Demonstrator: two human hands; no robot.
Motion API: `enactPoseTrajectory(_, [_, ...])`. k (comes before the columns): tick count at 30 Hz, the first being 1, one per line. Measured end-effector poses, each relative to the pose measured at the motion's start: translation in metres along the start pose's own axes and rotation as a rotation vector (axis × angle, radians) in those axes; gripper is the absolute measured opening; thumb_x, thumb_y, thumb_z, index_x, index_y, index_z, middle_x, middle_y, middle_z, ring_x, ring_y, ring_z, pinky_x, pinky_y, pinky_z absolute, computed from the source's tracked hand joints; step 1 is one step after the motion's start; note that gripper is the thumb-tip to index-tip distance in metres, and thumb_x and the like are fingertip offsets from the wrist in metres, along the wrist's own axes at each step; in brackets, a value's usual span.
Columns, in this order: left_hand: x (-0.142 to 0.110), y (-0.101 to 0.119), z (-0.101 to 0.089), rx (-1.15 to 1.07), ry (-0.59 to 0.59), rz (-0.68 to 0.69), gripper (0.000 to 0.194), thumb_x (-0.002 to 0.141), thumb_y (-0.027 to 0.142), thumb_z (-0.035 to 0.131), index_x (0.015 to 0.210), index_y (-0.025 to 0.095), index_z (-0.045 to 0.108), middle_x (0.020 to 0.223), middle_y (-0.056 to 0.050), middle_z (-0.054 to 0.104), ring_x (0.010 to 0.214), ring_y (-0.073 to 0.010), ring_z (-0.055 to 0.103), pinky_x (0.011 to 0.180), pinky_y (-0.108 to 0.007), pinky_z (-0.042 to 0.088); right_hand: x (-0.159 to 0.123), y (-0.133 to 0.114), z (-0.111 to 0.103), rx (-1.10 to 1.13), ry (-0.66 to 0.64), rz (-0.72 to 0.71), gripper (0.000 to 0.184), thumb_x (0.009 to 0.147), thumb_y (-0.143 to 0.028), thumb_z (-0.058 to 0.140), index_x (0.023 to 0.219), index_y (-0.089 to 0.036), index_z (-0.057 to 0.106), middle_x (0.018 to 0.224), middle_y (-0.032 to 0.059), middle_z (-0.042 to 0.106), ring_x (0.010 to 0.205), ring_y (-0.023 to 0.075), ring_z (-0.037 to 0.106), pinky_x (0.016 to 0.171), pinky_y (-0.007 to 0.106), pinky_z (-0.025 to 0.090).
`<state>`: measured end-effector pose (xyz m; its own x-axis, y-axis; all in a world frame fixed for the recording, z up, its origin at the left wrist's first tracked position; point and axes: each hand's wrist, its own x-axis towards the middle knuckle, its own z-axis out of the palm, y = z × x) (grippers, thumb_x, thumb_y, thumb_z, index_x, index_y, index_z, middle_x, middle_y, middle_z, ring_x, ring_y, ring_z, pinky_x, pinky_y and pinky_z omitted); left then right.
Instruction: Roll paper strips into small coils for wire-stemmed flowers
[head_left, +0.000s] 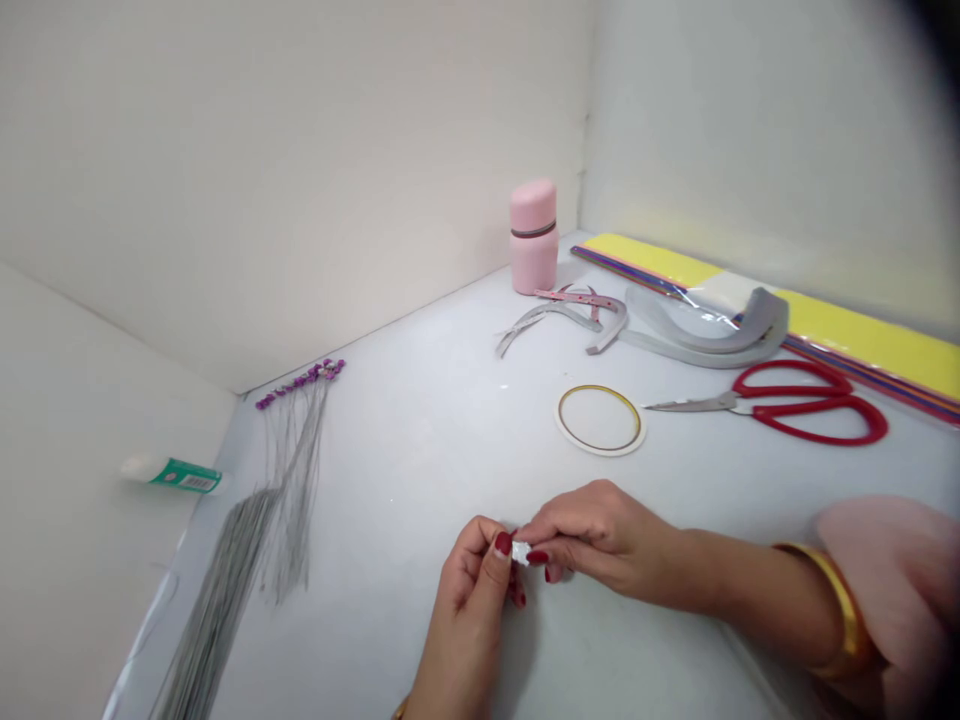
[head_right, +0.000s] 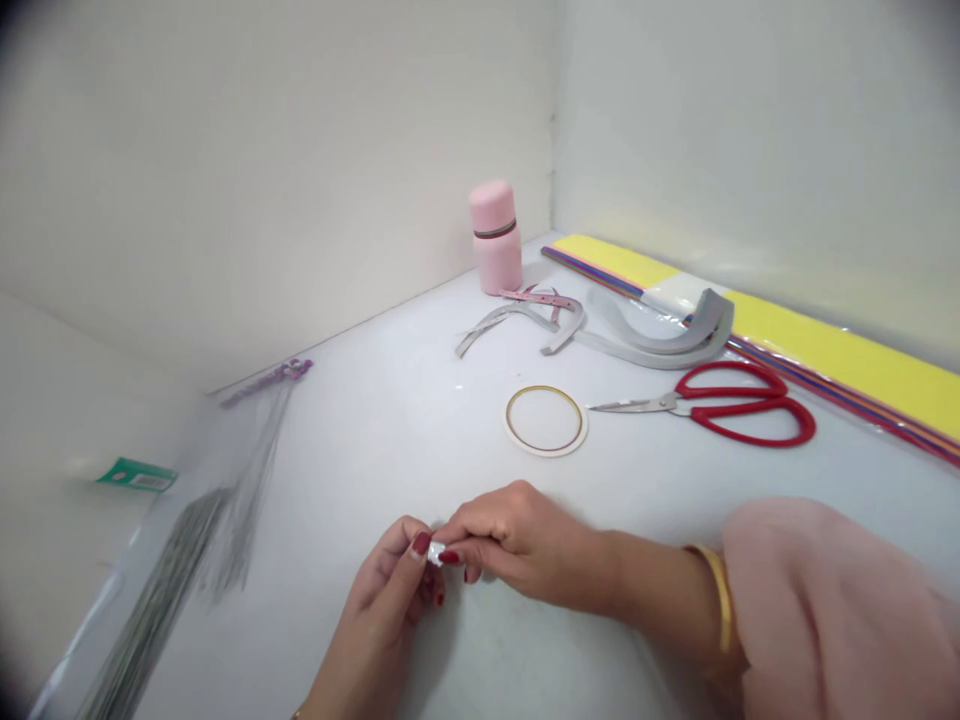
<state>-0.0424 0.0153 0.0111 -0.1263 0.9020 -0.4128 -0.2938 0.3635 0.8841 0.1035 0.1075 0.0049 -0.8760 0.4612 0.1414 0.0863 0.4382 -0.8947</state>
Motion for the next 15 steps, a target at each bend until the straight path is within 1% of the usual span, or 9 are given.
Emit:
enactPoseTrajectory(2, [0.000,0.000,0.000,-0.016,0.001,0.001,0.026,0.080,0.038,0.051,0.065,0.017,0.049,0.056,0.004,0.044,0.053,-0.0083,0.033,0.054,-0.021,0.026,0.000,-0.001,0.002,0.038,0.014,0.025,0.027,0.088,-0.028,0.041,0.092,-0.014,0.064,0.067,0.0030,0.063,0.059,0.0082,0.058,0.059,0.017,0.044])
enactPoseTrajectory(5, [0.002,-0.001,0.000,-0.030,0.007,0.020,0.026,0.080,0.039,0.051,0.065,0.017,0.048,0.056,0.003,0.046,0.052,-0.0084,0.034,0.054,-0.021,0.027,0.001,-0.002,0.006,0.215,0.037,0.150,0.028,0.086,-0.033,0.043,0.091,-0.013,0.063,0.064,0.0022,0.061,0.056,0.0082,0.056,0.053,0.017,0.044])
enactPoseTrajectory(8, [0.003,-0.005,-0.002,0.055,0.022,0.052,0.029,0.079,0.042,0.050,0.064,0.017,0.047,0.054,0.003,0.045,0.050,-0.0081,0.033,0.052,-0.021,0.027,0.001,-0.002,0.010,0.407,0.061,0.257,0.026,0.082,-0.035,0.050,0.091,-0.013,0.061,0.063,0.0011,0.060,0.055,0.0086,0.056,0.052,0.018,0.045])
enactPoseTrajectory(11, [0.005,-0.010,-0.005,0.158,0.050,0.127,0.034,0.077,0.046,0.051,0.061,0.016,0.047,0.051,0.004,0.041,0.049,-0.0085,0.033,0.050,-0.021,0.026,0.002,-0.001,0.014,0.522,0.091,0.304,0.022,0.077,-0.033,0.056,0.083,-0.012,0.059,0.059,-0.0011,0.057,0.053,0.0081,0.056,0.050,0.018,0.043])
enactPoseTrajectory(13, [0.006,-0.012,-0.005,0.144,0.059,0.161,0.034,0.077,0.046,0.051,0.060,0.016,0.047,0.052,0.003,0.043,0.051,-0.0094,0.036,0.051,-0.021,0.029,0.004,-0.001,0.014,0.613,0.116,0.352,0.021,0.073,-0.033,0.061,0.077,-0.013,0.057,0.058,-0.0021,0.057,0.051,0.0076,0.055,0.046,0.017,0.041])
enactPoseTrajectory(15, [0.007,-0.013,-0.005,0.080,0.089,0.184,0.033,0.078,0.044,0.050,0.061,0.017,0.048,0.054,0.002,0.046,0.053,-0.0103,0.040,0.054,-0.022,0.033,0.005,-0.004,0.015,0.716,0.157,0.398,0.023,0.069,-0.033,0.064,0.074,-0.013,0.054,0.060,-0.0018,0.059,0.050,0.0073,0.056,0.043,0.016,0.038])
